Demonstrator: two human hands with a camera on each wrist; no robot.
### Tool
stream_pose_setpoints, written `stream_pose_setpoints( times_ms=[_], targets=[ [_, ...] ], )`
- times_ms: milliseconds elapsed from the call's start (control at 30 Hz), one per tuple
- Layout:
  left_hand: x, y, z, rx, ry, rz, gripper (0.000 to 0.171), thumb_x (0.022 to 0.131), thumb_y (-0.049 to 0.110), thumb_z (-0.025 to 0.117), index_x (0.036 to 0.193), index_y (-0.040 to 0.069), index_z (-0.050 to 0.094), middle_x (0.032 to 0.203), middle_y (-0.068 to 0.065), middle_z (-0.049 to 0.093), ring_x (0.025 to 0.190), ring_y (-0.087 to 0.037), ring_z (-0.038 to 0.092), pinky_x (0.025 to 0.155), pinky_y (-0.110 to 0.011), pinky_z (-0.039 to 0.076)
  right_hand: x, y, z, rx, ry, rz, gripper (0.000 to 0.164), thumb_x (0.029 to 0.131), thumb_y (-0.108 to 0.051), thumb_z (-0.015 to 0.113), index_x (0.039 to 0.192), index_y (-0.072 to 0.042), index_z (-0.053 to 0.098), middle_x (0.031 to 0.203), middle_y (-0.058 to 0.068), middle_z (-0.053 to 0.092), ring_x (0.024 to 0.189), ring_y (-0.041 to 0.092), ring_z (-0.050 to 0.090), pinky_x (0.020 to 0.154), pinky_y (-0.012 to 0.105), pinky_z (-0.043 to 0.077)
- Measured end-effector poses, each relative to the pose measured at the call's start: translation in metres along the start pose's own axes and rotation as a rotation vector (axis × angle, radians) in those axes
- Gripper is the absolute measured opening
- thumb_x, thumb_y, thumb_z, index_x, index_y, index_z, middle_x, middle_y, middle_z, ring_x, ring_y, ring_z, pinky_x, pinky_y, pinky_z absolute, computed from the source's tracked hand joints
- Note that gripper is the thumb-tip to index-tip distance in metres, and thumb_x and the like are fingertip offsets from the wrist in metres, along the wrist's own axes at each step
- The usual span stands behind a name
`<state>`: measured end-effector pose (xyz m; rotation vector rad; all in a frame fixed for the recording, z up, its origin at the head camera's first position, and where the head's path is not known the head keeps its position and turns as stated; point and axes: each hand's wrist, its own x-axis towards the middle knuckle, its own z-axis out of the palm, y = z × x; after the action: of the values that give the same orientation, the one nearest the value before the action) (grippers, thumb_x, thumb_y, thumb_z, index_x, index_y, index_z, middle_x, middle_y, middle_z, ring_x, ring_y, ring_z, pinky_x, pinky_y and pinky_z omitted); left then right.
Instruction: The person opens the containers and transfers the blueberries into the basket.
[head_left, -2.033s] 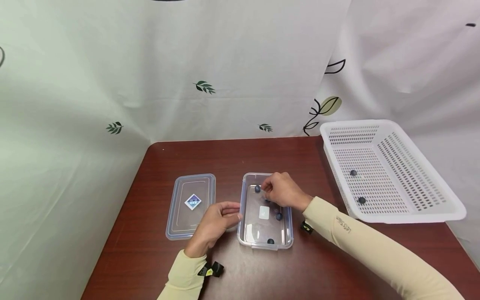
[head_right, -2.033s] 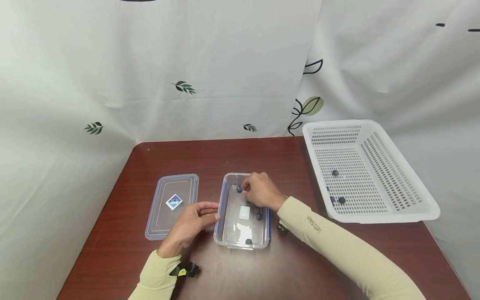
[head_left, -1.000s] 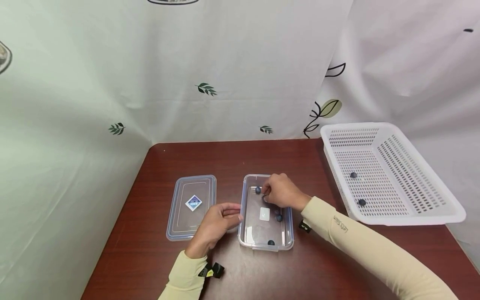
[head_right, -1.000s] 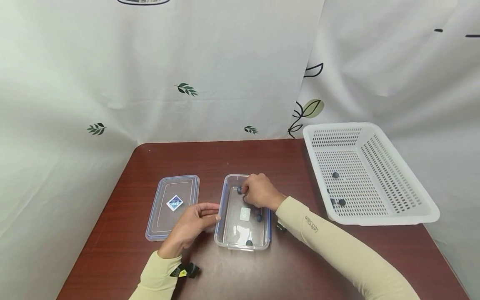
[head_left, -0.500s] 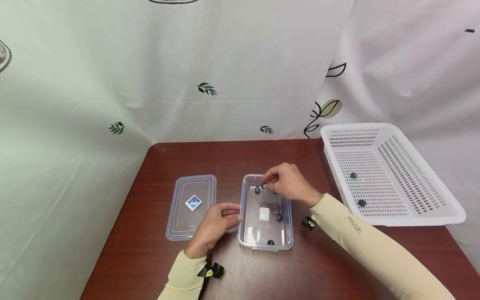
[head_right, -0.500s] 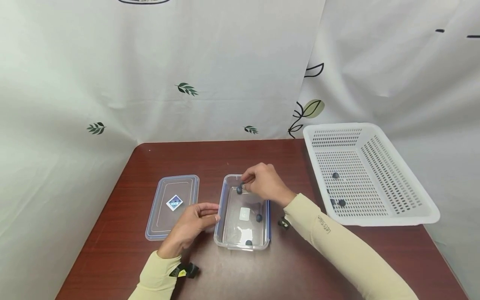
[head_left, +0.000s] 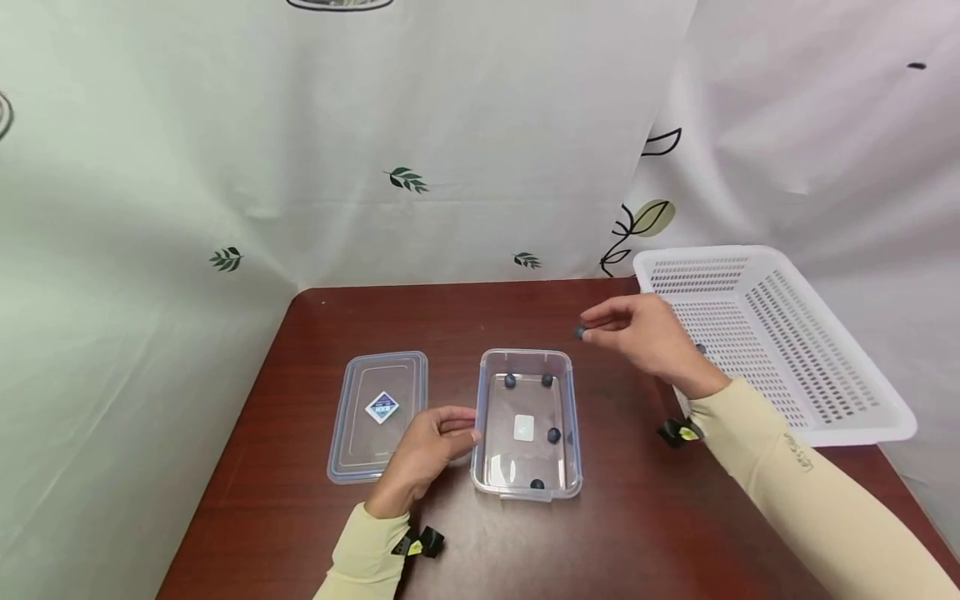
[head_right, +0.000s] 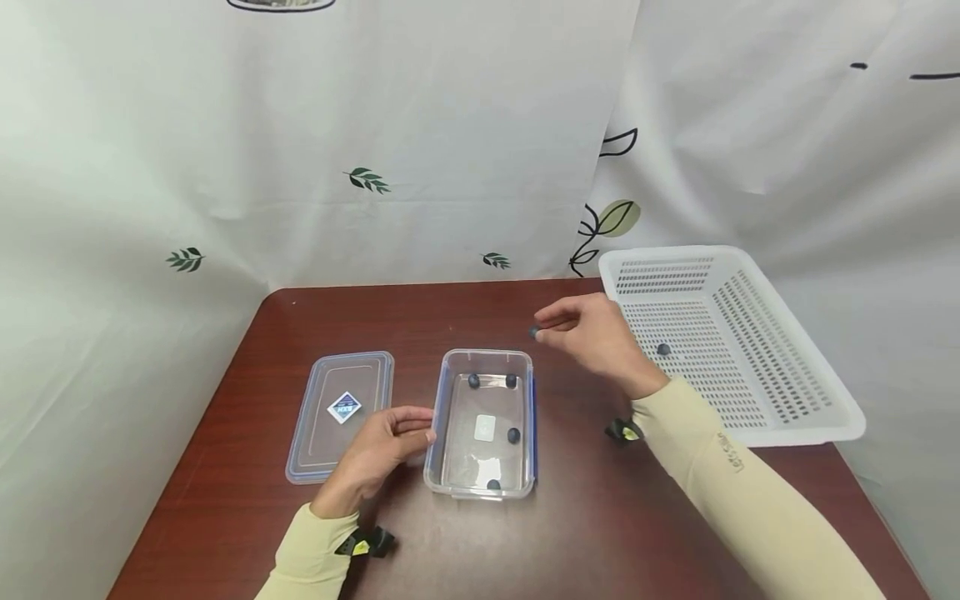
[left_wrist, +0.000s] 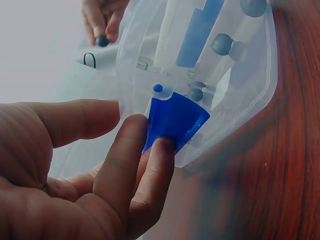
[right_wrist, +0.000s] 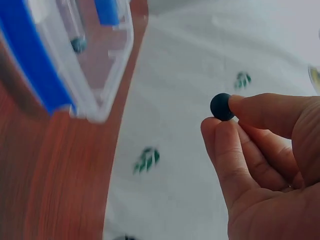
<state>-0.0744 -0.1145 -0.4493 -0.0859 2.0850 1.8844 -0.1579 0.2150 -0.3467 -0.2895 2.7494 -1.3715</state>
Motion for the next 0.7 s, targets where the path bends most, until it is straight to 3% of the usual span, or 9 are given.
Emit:
stream_pose_setpoints(
  times_ms=[167,300,500,700],
  targets=[
    [-0.001,0.001,-0.001,0.017,0.004,-0.002,0.036,0.092,0.002,0.074,0.126,-0.009,0.069,0.123,-0.026,0.073,0.110,-0.025,0.071,0.086,-0.025,0.057,-0.016,0.019,-0.040,0.000,0.063,0.090,0.042,0.092,-0.029,0.085,0.126,-0.007,0.077,0.111,0.008,0.082,0.089,-0.004,0.074,0.076,0.014,0.055],
    [-0.001,0.001,-0.001,0.018,0.009,-0.004,0.036,0.092,0.001,0.074,0.126,-0.008,0.069,0.123,-0.026,0.073,0.110,-0.024,0.071,0.087,-0.026,0.057,-0.026,0.039,-0.070,-0.059,0.127,0.153,0.049,0.091,-0.038,0.085,0.130,-0.010,0.076,0.104,-0.014,0.082,0.089,-0.014,0.068,0.076,0.013,0.051],
    [0.000,0.000,-0.002,0.014,0.004,-0.006,0.036,0.092,0.001,0.074,0.126,-0.009,0.068,0.123,-0.027,0.072,0.109,-0.023,0.071,0.087,-0.026,0.057,-0.043,0.073,-0.103,-0.105,0.189,0.229,0.057,0.092,-0.048,0.081,0.134,-0.010,0.073,0.095,-0.042,0.067,0.090,-0.019,0.062,0.079,0.010,0.044],
    [0.002,-0.001,-0.001,0.006,-0.002,-0.004,0.037,0.091,0.000,0.073,0.126,-0.011,0.068,0.121,-0.029,0.072,0.106,-0.020,0.070,0.084,-0.023,0.057,-0.055,0.106,-0.121,-0.130,0.240,0.295,0.056,0.092,-0.050,0.081,0.131,-0.011,0.074,0.091,-0.046,0.059,0.083,-0.014,0.059,0.071,0.013,0.047]
  ],
)
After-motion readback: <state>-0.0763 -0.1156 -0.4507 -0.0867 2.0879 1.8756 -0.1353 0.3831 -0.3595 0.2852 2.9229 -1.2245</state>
